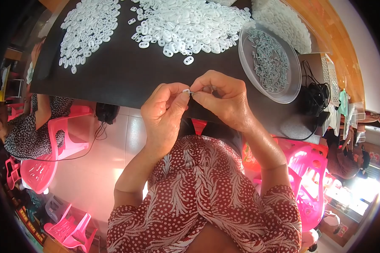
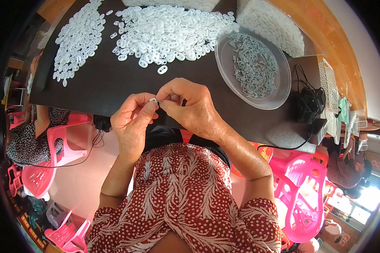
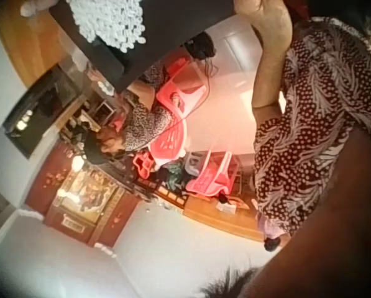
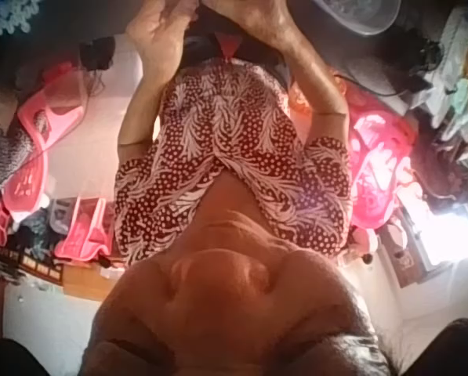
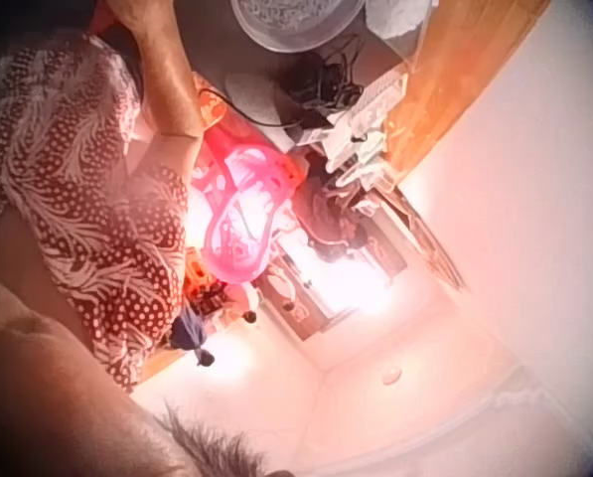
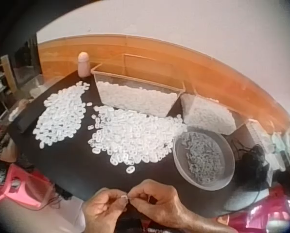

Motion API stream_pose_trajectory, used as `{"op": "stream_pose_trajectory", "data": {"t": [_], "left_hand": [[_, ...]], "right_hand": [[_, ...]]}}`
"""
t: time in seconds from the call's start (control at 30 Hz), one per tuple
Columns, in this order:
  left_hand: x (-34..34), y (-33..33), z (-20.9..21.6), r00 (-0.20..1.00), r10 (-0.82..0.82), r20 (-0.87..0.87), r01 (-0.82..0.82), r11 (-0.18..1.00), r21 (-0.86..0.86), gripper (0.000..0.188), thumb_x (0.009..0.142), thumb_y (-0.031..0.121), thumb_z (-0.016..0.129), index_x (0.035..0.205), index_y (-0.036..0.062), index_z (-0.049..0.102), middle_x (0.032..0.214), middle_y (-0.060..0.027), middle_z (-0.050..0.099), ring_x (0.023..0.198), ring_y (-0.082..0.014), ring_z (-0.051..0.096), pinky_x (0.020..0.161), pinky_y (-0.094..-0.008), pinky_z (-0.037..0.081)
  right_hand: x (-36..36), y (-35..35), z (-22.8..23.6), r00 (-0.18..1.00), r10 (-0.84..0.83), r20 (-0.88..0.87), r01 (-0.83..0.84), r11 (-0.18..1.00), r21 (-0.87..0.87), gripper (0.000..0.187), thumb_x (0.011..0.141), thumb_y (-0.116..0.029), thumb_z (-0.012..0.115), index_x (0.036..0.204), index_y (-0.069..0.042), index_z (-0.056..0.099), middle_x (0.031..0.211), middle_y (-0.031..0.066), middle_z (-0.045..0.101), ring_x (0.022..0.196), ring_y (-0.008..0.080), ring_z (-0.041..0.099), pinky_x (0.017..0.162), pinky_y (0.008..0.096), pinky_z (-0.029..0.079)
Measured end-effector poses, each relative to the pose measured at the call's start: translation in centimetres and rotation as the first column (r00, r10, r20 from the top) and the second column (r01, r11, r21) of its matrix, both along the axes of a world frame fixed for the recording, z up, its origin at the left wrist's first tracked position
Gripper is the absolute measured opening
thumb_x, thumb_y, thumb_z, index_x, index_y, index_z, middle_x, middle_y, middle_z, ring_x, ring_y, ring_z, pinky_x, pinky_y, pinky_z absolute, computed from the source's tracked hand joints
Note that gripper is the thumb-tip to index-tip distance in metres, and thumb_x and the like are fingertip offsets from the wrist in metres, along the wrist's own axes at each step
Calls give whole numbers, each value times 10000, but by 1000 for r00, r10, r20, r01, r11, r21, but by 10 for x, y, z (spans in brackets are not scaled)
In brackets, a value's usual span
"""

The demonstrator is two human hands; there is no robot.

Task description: Inserting small metal pins into white plastic components to assemble them.

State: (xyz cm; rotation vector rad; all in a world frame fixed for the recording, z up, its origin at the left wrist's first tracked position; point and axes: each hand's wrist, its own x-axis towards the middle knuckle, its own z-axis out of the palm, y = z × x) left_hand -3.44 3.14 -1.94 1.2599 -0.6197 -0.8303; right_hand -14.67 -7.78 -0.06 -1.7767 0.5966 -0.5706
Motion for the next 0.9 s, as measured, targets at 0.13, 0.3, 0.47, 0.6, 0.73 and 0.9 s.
{"op": "stream_pose_trajectory", "data": {"t": [0.13, 0.3, 0.47, 0.6, 0.73, 0.9], "left_hand": [[1, 0, 2, 999, -1, -32, 1, 1000, -3, 74, 868, 7, 609, 922, -43, 617, 813, -6, 560, 689, -49, 509, 616, -185, 422], [1, 1, 0, 999, -2, -34, 2, 1000, -13, 74, 868, 9, 609, 918, -45, 615, 814, -6, 562, 689, -47, 508, 614, -182, 419], [1, 1, 1, 999, -4, -35, 4, 1000, -3, 74, 871, 16, 609, 916, -42, 615, 822, -8, 566, 690, -46, 505, 613, -183, 419], [1, 2, 1, 1000, -3, -21, 3, 1000, 3, 74, 872, 17, 608, 916, -42, 616, 819, -8, 566, 685, -48, 506, 612, -181, 416], [-1, 1, 2, 1000, 24, 3, -24, 1000, -7, 74, 872, 18, 607, 911, -43, 615, 820, -16, 575, 670, -55, 512, 595, -187, 424], [-3, 2, 0, 999, 39, 2, -39, 999, 1, 78, 879, 28, 602, 918, -39, 615, 819, -27, 590, 664, -58, 519, 583, -192, 433]], "right_hand": [[-1, -2, -3, 1000, 10, 7, -10, 1000, -16, 99, 765, 14, 621, 860, -13, 632, 743, -4, 543, 640, 53, 462, 575, 220, 407], [0, -1, -2, 1000, 12, 4, -12, 1000, 14, 102, 764, 16, 618, 860, -14, 632, 752, -2, 542, 646, 55, 463, 581, 220, 408], [0, 0, -2, 1000, 25, -3, -25, 1000, -3, 100, 767, 12, 619, 862, -17, 632, 756, 1, 540, 647, 57, 461, 583, 220, 405], [1, 0, -3, 999, 31, 13, -31, 999, -11, 94, 771, 11, 621, 861, -16, 632, 753, 2, 542, 649, 59, 462, 584, 219, 405], [1, 2, -5, 999, 26, 26, -26, 999, 23, 95, 787, 9, 608, 880, -11, 616, 785, 20, 555, 682, 88, 490, 618, 245, 423], [5, 8, -10, 1000, -17, 1, 17, 993, -114, 78, 800, 14, 580, 875, -9, 576, 820, 87, 570, 734, 213, 551, 660, 321, 449]]}}
